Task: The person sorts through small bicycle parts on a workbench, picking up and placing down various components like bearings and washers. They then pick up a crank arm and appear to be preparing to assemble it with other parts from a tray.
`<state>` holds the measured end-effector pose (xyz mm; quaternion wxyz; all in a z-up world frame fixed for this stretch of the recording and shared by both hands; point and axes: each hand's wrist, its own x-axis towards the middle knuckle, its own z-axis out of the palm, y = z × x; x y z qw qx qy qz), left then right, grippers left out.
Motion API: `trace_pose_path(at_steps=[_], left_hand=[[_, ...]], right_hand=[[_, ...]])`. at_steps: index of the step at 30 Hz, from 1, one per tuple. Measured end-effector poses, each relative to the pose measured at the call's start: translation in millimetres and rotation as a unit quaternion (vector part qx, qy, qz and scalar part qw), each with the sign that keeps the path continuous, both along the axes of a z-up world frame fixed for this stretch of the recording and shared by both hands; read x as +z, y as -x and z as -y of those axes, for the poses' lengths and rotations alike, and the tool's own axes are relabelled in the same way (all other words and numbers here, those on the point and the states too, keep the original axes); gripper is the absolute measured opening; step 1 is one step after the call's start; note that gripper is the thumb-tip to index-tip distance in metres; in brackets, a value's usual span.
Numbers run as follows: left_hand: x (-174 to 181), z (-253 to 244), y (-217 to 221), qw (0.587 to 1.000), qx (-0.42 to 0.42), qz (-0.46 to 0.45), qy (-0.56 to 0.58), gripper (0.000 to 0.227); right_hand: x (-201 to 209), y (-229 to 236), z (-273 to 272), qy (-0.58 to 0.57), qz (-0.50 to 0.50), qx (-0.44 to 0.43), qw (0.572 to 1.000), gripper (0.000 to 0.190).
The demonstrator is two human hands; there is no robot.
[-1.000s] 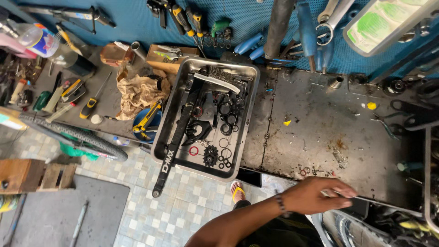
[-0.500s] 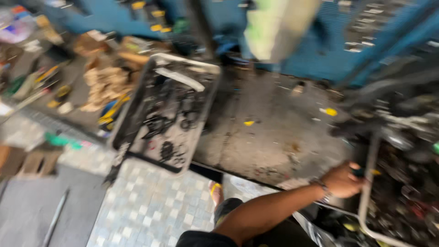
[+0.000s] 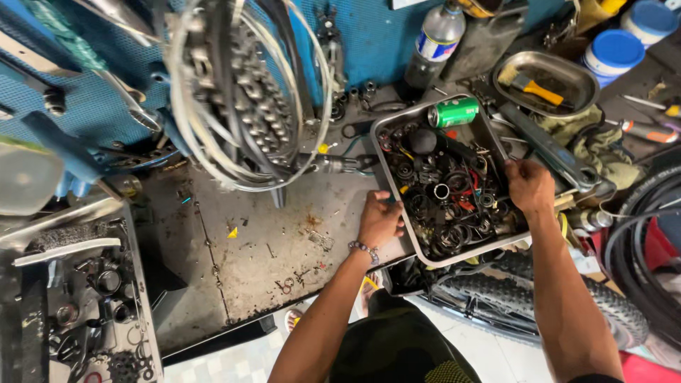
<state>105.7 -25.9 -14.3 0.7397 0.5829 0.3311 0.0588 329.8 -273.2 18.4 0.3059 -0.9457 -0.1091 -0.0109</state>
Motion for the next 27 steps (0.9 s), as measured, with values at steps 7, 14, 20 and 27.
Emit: trace_pose_path(at_steps=[7,14,20,27], left_hand=[[-1.6,-13.2,-11.0,0.998,-0.040,-0.034,-0.020,0.028],[-30.5,-17.6,-14.5,0.976,-0.042,0.003,-0.216,0.015],[-8.4,-31.3,31.9,0.984,-0.006,0.024,-0.176,0.013],[26.9,-74.0,142.5,0.965,0.067,0.050,-0.247,0.013]], right_hand=[[11.4,9.0,-1.8,-0.025,-0.038,-0.015,0.999,0.037],[17.7,22.4,-7.6,-0.054,0.009,-0.011,0.998,0.034],[56.7,64.7,-18.5,-0.107,-0.029,-0.010,0.994,0.029],[56.5,149.4,-67.9,-0.188,-0.137,0.060,0.971,0.032]])
